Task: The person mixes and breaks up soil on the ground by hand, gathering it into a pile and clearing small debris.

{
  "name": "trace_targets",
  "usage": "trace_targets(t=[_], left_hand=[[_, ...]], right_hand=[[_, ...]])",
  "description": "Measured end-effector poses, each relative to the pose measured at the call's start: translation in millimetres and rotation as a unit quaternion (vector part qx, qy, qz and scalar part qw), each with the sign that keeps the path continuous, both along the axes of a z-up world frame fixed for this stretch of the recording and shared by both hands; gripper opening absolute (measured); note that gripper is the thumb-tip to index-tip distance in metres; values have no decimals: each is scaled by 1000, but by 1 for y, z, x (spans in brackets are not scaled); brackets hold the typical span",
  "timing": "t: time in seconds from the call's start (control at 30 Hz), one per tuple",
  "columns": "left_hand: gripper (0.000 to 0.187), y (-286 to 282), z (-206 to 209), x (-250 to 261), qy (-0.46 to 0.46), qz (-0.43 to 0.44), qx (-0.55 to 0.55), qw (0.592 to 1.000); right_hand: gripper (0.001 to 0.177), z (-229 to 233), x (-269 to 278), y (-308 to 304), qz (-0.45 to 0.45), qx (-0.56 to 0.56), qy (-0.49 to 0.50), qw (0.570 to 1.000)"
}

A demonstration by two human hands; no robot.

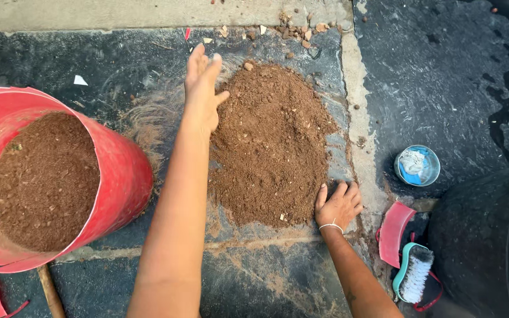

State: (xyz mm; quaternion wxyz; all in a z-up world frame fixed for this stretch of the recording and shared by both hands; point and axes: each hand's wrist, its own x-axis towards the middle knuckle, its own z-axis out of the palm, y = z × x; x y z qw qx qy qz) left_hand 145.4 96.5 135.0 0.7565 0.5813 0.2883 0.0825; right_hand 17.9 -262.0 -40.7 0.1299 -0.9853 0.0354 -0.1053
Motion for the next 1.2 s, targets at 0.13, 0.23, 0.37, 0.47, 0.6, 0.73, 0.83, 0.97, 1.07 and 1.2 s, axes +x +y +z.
trace_targets(t=[0.13,0.23,0.37,0.47,0.6,0.73,0.83,0.97,1.07,1.2], left_hand=[[68,-5,-40,-9,28,-53,122,991],[59,-3,-113,-53,158,-73,262,949],[59,-1,-174,-81,230,-28,455,860],[64,-12,-170,-74,318,-62,451,831],[67,-67,-161,-65,297,-94,483,818],[55,-128,-149,-86,220,-156,531,803],[42,-146,-133,-120,139,-273,523,795],[37,-132,-118,-159,58,-357,468,807],[23,-94,-116,-178,93,-378,557,733],[43,-35,-124,-186,202,-301,494,790]], right_hand=[[49,4,1,3,-16,8,23,1000],[49,4,3,3,-13,-9,7,1000],[48,4,0,3,-9,1,13,1000],[48,3,2,3,-9,0,12,1000],[51,-1,2,2,-6,-24,8,1000],[51,-2,1,1,-6,-9,20,1000],[51,-1,1,1,-1,-14,15,1000],[49,1,0,2,-1,-13,10,1000],[48,3,1,2,0,-12,7,1000],[47,2,1,2,-3,-20,10,1000]])
